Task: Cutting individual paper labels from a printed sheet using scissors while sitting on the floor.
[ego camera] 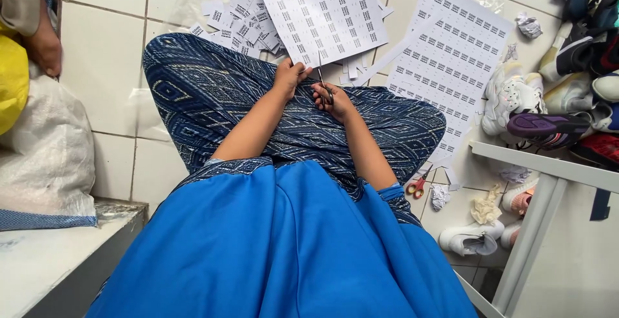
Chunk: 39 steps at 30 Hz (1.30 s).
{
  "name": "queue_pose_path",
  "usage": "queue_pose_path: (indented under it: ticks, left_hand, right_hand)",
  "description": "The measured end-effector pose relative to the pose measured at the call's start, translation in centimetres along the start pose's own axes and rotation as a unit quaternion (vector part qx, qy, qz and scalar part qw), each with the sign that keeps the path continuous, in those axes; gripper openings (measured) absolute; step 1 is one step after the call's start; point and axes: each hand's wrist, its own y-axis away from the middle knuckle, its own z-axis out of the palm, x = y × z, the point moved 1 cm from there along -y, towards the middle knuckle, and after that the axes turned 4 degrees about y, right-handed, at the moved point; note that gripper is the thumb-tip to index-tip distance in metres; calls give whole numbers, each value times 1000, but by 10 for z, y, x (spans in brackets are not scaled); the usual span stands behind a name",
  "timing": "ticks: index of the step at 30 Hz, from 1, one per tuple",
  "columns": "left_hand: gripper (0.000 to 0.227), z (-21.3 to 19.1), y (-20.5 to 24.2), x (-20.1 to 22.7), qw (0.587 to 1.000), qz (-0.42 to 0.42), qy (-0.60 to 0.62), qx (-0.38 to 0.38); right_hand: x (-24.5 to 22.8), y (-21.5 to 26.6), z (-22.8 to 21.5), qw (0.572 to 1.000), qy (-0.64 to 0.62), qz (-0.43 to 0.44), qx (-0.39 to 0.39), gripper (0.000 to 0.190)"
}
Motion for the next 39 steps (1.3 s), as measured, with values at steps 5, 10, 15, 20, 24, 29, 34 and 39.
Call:
queue_pose_path:
  ticks: [5,10,15,20,24,29,34,39]
  left_hand:
    - [36,4,8,9,1000,6,3,-8]
    - [32,5,4,8,1000,11,13,-6]
    - [31,4,3,8,1000,13,10,-12]
    - [31,-3,-3,-3,999,14,32,-10]
    - [31,-1,-3,2,999,18,37,-16]
    - [33,6,10,12,999,21,35,-16]
    - [36,9,11,17,999,29,35,-23]
    - [38,4,3,8,998,28,48,-30]
  right_hand:
    - [-8,0,2,1000,16,0,3,42]
    - [-18,-1,2,1000,23,1,1,44]
    - [-25,4,4,999,33,6,1,45]
    - [-24,8,4,1000,31,6,-4,44]
    - [-32,12,6,999,37,1,-5,46]
    - [-36,14,10,999,38,0,-8,46]
    - [-39,16,11,999,52,1,-8,44]
    - [-38,15,9,998,59,1,-3,46]
